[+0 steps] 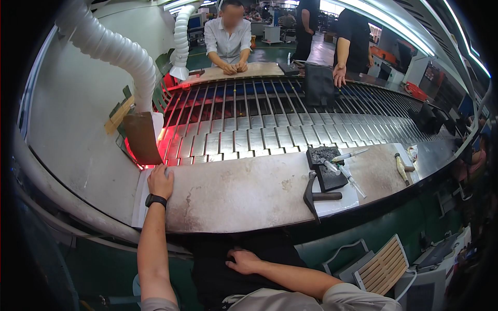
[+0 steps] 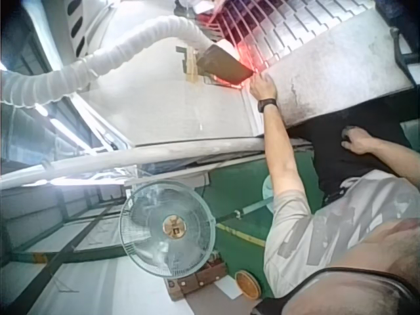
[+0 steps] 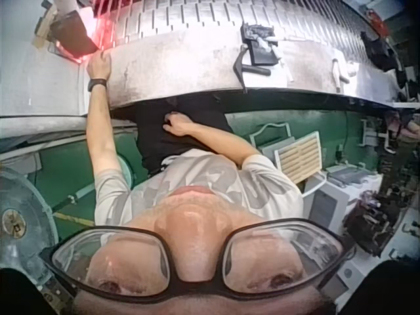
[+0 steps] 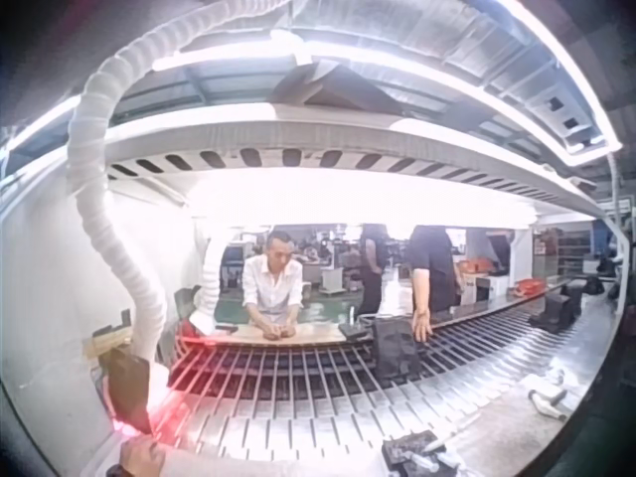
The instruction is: The person assembles boots by taking boot uppers and soles from a conveyor and pressing the soles onto the bottoms of the boot uppers by hand.
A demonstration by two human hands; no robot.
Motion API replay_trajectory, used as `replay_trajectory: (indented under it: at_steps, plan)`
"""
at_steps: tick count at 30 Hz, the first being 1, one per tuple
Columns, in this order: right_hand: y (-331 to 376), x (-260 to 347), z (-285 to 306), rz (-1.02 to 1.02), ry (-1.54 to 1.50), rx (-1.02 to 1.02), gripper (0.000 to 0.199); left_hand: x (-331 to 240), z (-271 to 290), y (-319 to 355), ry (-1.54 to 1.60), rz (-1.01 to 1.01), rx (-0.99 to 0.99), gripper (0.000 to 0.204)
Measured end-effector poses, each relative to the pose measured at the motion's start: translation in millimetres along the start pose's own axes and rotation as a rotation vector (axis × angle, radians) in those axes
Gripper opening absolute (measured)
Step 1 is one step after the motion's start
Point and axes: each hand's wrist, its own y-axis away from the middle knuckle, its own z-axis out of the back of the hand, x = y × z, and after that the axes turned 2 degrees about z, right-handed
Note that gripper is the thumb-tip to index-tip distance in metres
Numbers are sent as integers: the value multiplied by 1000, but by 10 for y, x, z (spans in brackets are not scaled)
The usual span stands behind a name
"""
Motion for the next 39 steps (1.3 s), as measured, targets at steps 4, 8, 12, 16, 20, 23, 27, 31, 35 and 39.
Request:
replay_trajectory:
  at_steps: [4, 8, 12, 16, 20, 23, 27, 31, 35, 39]
  plan:
    - [-42, 26, -31, 11, -8, -23, 44, 46, 14, -46, 4, -8, 2, 43]
    - [-83, 35, -49, -7, 6, -1, 44, 92, 1, -54, 16, -13, 3, 42]
    - [-127, 41, -83, -5, 5, -6, 45, 108, 2, -91, 17, -14, 4, 42]
    - [-131, 69, -73, -9, -3, -1, 45, 147, -12, -90, 12, -14, -8, 42]
    - [-132, 74, -71, -12, 0, -2, 45, 173, -32, -94, 7, -12, -11, 42]
    - [-161, 72, -80, -13, 7, 13, 47, 187, -27, -113, 12, -19, -10, 42]
    - [-189, 69, -101, -20, 10, 9, 47, 183, -24, -122, 10, -14, -1, 42]
    - [-197, 90, -102, -8, 3, -3, 45, 226, -29, -131, 13, -14, -1, 42]
    - [-208, 103, -101, -11, 5, -7, 45, 234, -33, -141, 20, -11, 6, 41]
    - [-226, 107, -108, -21, 8, 23, 47, 249, -33, -145, 22, -10, 3, 41]
